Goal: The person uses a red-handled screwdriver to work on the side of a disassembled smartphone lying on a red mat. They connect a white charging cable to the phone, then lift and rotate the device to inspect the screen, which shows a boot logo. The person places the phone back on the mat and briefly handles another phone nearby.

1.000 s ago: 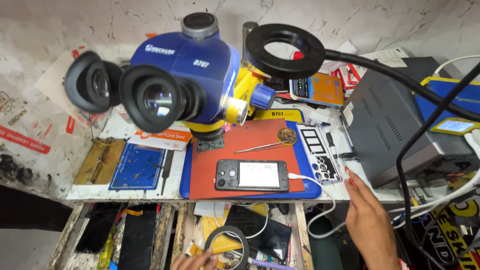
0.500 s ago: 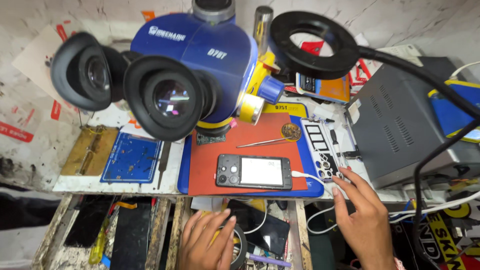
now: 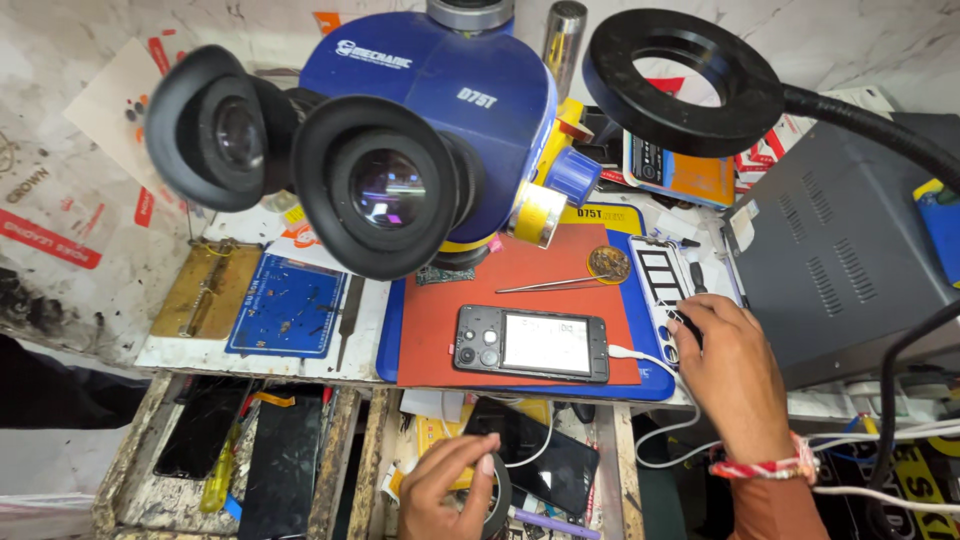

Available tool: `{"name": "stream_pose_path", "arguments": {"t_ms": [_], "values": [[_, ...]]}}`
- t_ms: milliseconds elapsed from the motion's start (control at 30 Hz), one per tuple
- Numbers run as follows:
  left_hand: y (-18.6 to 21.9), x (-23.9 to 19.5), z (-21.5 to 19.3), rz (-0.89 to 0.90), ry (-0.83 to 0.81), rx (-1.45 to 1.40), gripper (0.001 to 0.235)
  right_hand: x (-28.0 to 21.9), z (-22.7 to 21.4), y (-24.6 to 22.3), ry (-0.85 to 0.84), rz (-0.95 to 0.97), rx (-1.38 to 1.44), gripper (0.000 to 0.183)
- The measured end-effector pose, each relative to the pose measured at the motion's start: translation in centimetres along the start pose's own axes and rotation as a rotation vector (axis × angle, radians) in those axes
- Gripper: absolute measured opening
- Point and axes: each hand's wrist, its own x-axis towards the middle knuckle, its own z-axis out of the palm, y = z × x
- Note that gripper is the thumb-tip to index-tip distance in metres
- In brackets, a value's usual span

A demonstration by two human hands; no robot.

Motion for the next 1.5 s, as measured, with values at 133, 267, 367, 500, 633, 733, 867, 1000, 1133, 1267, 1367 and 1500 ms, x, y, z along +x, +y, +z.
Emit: {"name": "stream_pose_path", "arguments": {"t_ms": [133,267,367,500,633,733,867,1000,1133,1267,1367,1500], "values": [[-1.8,-1.1,0.1,-0.105,-0.099,-0.043,0.024,1.1,0.5,1.1,-0.109,0.164,0.041,0.014],[-2.3,-1.8,0.0,-0.167,-0.117,-0.042,0.022,1.2,1.0,2.5,-0.173,0.245,0.095,0.018],[-2.1,-1.6,-0.3,-0.071,-0.102,-0.059,0.022,1.7,1.6,3.4,-0.237,0.276,0.112,0.02],[-1.6,-1.2,-0.3,-0.076,-0.105,-0.088,0.022,1.7,1.7,3.6,-0.238,0.304,0.103,0.021],[-1.4,-0.6,-0.6,-0.038,-0.095,-0.103,0.022,1.4,0.8,1.2,-0.152,0.377,0.196,0.02],[-1.4,-0.2,-0.5,-0.037,-0.113,-0.104,0.021,2.4,0.4,-2.0,0.04,0.224,0.211,0.019],[-1.0,-0.4,-0.6,0.013,-0.138,-0.064,0.021,5.4,2.2,-6.9,-0.021,-0.007,0.38,0.013],[-0.2,-0.4,-0.8,0.015,-0.151,-0.006,0.02,7.8,4.3,-9.1,-0.146,-0.129,0.276,0.011],[0.1,-0.3,-1.0,-0.007,-0.174,0.015,0.02,5.9,3.4,-7.6,0.057,-0.332,0.366,0.015],[0.3,-0.1,-0.8,0.037,-0.166,0.029,0.021,0.8,-0.1,-4.8,0.086,-0.053,0.358,0.016],[0.8,0.2,-0.4,0.18,-0.146,0.043,0.023,-2.6,-1.5,-3.6,0.101,0.033,0.214,0.016],[1.3,-0.2,0.1,0.178,-0.181,0.111,0.024,-5.3,-1.1,-2.9,0.074,0.01,0.164,0.022]]}}
